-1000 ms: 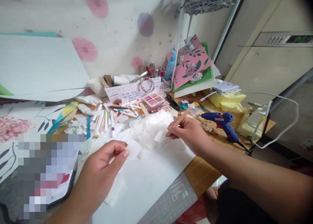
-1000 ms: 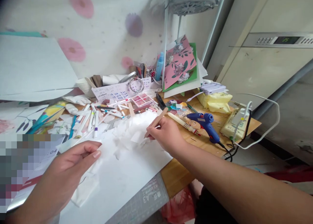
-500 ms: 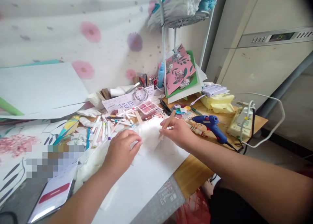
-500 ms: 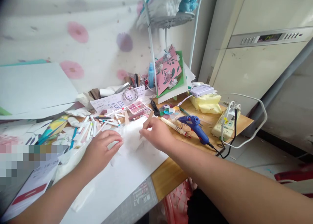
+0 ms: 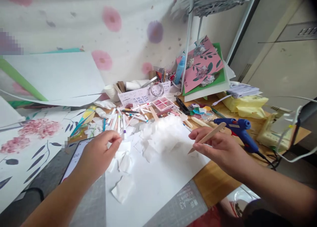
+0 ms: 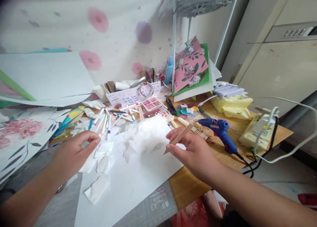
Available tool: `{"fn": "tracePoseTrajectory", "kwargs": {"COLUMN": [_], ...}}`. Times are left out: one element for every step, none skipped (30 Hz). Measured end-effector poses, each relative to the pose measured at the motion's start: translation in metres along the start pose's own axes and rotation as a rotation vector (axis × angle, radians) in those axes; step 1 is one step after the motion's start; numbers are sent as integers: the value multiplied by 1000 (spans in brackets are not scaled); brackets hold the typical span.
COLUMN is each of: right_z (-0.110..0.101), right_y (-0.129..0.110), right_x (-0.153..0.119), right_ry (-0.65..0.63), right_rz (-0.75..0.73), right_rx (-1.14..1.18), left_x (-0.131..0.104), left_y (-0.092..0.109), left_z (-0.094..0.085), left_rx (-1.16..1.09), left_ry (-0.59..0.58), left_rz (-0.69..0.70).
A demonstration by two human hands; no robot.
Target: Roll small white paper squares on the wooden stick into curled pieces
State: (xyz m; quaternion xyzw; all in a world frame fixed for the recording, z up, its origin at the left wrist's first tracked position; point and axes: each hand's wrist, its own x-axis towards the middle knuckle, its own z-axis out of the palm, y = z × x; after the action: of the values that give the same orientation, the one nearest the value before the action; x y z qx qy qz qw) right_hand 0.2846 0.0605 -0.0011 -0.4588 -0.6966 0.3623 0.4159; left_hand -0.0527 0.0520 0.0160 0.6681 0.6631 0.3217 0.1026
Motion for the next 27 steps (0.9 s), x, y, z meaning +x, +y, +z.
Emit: {"fn": "tracePoseTrajectory", "kwargs": {"right_z": [0,1,1,2,4,5,6,8,10,12,14,15,17,19,21,22,24,26,28,30,32,34,36,38,40,43,46], "right_y": [0,0,0,0,-1,-1,-2,-3,-4,-5,-6,-8,-9,-10,-11,-12,-13,-15,-17,-19,-21,-24,-26,-28,-30,-32,-34], "right_x": [-1,-2,-3,-3,-3,-3,-3,-2,0,1,2,4,5,6,7,7,8,9,9,10,11,12,13,15,16,17,17], "right_ry": [-2,-5,-12,-21,-30,-41,-49,-56,-64,-76,-91,-105,-119,-128,-131,-132,-132,-131,-133,-136,-140,-142,-145,-151,-159,-169,-180], "right_rz": [-5,-10,-16,-21,-23,-22,-20,-16,-11,-7,-4,-2,-2,-7,-15,-24,-35,-44,-50,-54,-56,-55,-49,-36,-19,8,33], "right_rx": [4,12,24,39,54,64,73,79,85,89,91,94,97,106,122,142,163,181,192,198,206,215,228,247,274,316,369], "left_x": [0,0,1,2,2,3,3,3,3,2,2,2,3,3,4,4,5,4,4,3,1,-1,-4,-8,-12,-17,-22], "left_y": [-3,-6,-8,-11,-13,-16,-17,-19,-20,-21,-21,-21,-20,-19,-18,-17,-16,-14,-13,-12,-10,-9,-7,-4,-1,3,7], "left_z": [0,1,1,2,2,3,3,4,5,5,6,6,5,5,4,2,0,-2,-4,-5,-7,-8,-8,-7,-6,-3,0], "left_rx": [48,96,126,153,177,201,224,246,266,283,297,308,314,318,318,316,313,309,304,298,295,273,232,184,111,34,-14], "left_ry": [-21,-54,-99,-142,-182,-216,-242,-259,-272,-281,-286,-289,-292,-291,-286,-277,-264,-245,-222,-199,-179,-157,-138,-125,-113,-110,-125], "left_rz": [11,31,54,77,100,118,130,138,141,141,140,138,137,137,136,133,126,113,94,72,51,22,-9,-37,-69,-89,-92]}}
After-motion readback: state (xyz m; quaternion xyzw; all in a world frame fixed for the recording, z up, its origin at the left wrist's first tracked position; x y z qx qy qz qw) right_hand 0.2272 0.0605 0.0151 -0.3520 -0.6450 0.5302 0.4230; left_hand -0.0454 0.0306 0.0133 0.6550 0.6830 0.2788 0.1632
